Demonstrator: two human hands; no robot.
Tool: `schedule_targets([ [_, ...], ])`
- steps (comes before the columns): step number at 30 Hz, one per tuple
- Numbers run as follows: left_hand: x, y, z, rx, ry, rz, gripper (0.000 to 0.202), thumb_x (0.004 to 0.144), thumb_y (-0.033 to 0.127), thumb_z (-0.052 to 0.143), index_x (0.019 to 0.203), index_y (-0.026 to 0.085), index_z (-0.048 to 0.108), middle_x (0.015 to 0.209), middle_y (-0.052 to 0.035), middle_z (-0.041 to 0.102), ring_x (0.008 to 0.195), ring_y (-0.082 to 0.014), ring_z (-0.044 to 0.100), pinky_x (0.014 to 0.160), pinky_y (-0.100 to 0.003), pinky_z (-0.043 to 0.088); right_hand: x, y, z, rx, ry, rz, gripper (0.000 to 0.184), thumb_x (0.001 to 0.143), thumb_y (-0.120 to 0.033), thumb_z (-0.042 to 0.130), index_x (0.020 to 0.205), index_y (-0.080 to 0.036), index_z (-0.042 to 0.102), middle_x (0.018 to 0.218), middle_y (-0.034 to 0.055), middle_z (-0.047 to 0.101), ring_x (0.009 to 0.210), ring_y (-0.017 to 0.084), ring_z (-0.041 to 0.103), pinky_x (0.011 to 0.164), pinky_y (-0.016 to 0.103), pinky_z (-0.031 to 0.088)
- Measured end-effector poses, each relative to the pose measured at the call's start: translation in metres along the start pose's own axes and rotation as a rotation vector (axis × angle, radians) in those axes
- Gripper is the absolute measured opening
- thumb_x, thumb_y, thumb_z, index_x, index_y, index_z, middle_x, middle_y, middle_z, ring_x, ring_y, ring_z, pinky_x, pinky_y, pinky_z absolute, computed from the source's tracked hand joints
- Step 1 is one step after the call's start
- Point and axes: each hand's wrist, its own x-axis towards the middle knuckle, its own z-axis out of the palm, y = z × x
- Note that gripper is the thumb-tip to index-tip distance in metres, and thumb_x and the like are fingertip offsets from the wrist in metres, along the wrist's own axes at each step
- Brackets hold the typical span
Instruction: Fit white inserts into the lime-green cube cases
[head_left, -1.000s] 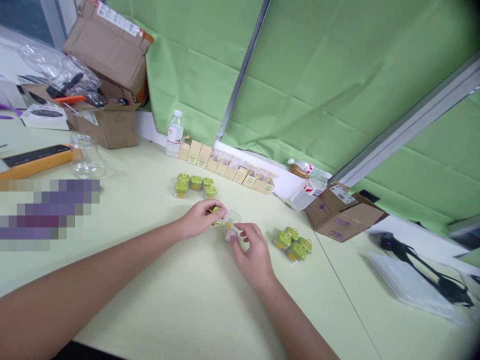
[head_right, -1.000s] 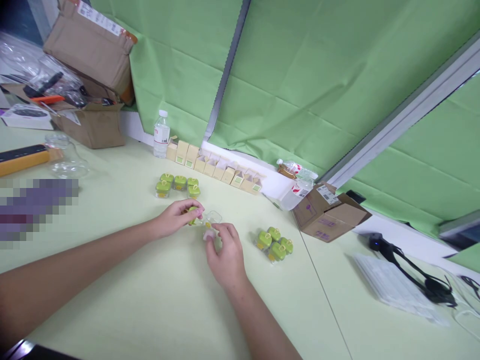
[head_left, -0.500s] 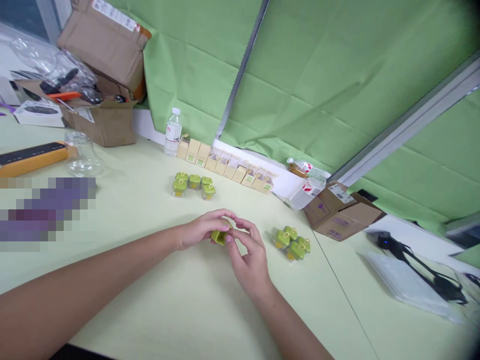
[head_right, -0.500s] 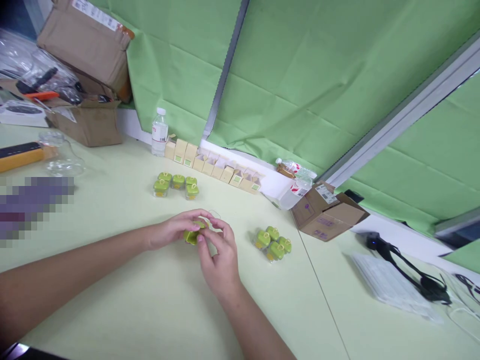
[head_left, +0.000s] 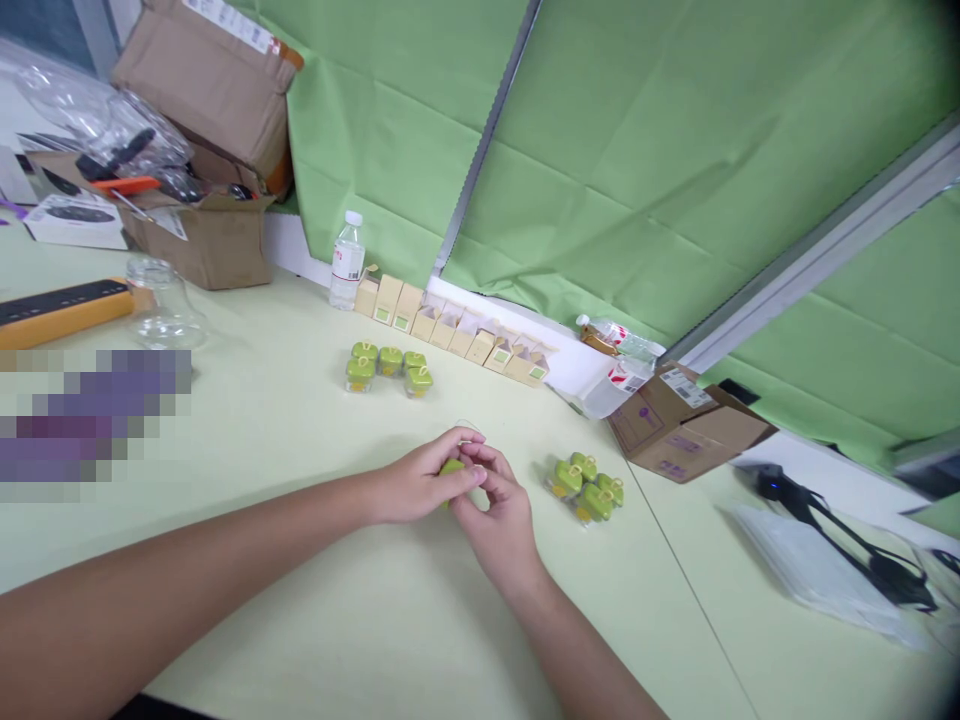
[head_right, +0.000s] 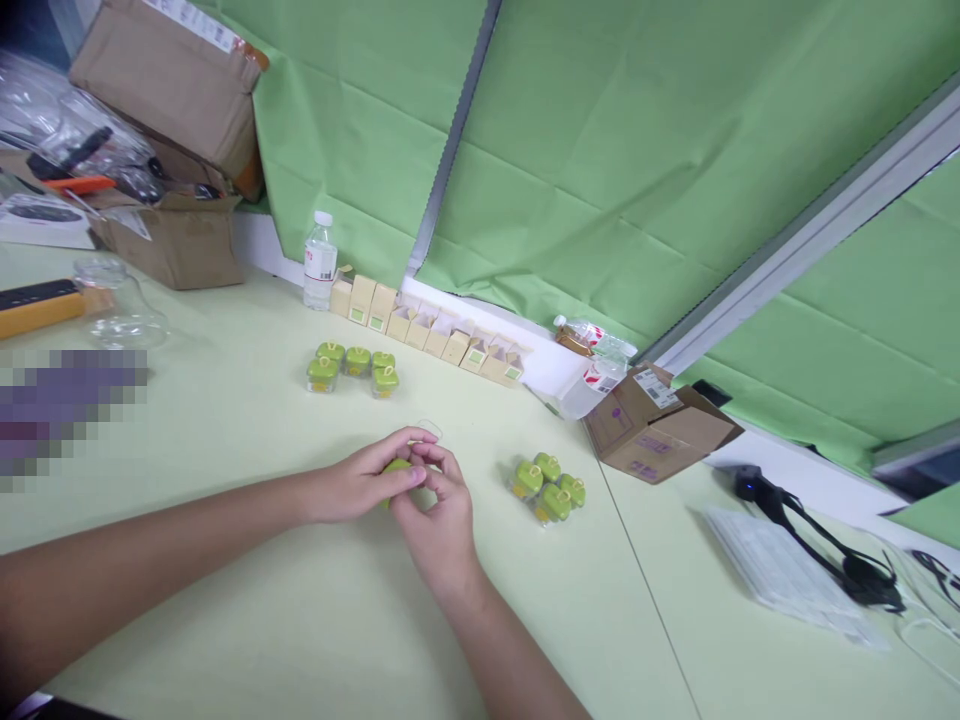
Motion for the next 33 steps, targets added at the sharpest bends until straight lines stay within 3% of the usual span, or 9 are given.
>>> schedule_targets([
  [4,-0.002,0.005,0.002,0.013,-0.033,0.096,0.029,0.098,0.037,0.050,0.123,0.023,0.051,0.115,-0.0069,0.055,0.108,-0.0196,0.053,0.095,-0.032,0.043,0.000,-0.005,-0.002,-0.036,0.001,-0.015,0.025,0.079,-0.010,0.063,0.093,-0.026,0.076,0.113,0.0068,0.062,0.112,0.023,0.060,0.101,0.043,0.050],
  [10,-0.003,0.009,0.003,-0.009,-0.007,0.096,0.027,0.096,0.033,0.053,0.121,0.022,0.053,0.110,-0.0058,0.057,0.102,-0.0189,0.054,0.091,-0.032,0.045,-0.001,-0.010,-0.004,-0.021,-0.032,-0.015,0.027,0.082,-0.011,0.062,0.100,-0.027,0.074,0.115,0.0066,0.059,0.115,0.023,0.057,0.102,0.041,0.049],
  [16,-0.001,0.003,0.003,-0.035,0.017,0.060,0.034,0.095,0.036,0.056,0.126,0.023,0.052,0.109,-0.0062,0.060,0.098,-0.0186,0.057,0.081,-0.029,0.048,-0.002,-0.012,-0.004,-0.002,-0.038,-0.024,0.022,0.085,-0.014,0.063,0.101,-0.026,0.073,0.116,0.0075,0.057,0.116,0.023,0.056,0.101,0.042,0.049],
  [22,0.001,-0.001,0.002,-0.093,0.033,0.032,0.037,0.092,0.040,0.059,0.124,0.022,0.053,0.095,-0.0037,0.062,0.075,-0.0135,0.055,0.065,-0.026,0.046,-0.003,-0.013,-0.002,-0.006,-0.018,-0.038,0.021,0.087,-0.016,0.059,0.101,-0.026,0.071,0.115,0.0082,0.056,0.114,0.024,0.056,0.099,0.042,0.050],
  [25,0.002,0.000,0.001,-0.114,0.029,0.034,0.036,0.091,0.041,0.061,0.120,0.022,0.055,0.091,-0.0030,0.062,0.072,-0.0126,0.055,0.063,-0.025,0.045,-0.003,-0.014,-0.002,-0.010,-0.015,-0.034,0.019,0.086,-0.016,0.058,0.098,-0.025,0.070,0.114,0.0085,0.056,0.113,0.024,0.056,0.098,0.042,0.050],
  [29,0.006,-0.001,-0.007,-0.125,0.099,0.013,0.032,0.091,0.044,0.059,0.111,0.019,0.059,0.076,-0.0005,0.060,0.067,-0.0132,0.055,0.061,-0.025,0.045,-0.002,-0.012,-0.008,-0.002,0.052,-0.017,0.009,0.084,-0.020,0.061,0.076,-0.022,0.063,0.108,0.0087,0.056,0.112,0.025,0.055,0.096,0.042,0.049],
  [33,0.012,0.000,-0.022,-0.018,0.200,-0.015,0.028,0.091,0.043,0.056,0.086,0.017,0.065,0.082,-0.0031,0.064,0.082,-0.0168,0.059,0.075,-0.028,0.046,0.001,-0.010,-0.014,0.086,0.121,0.057,0.011,0.087,-0.026,0.059,0.077,-0.022,0.057,0.106,0.0083,0.061,0.107,0.023,0.058,0.092,0.040,0.049],
])
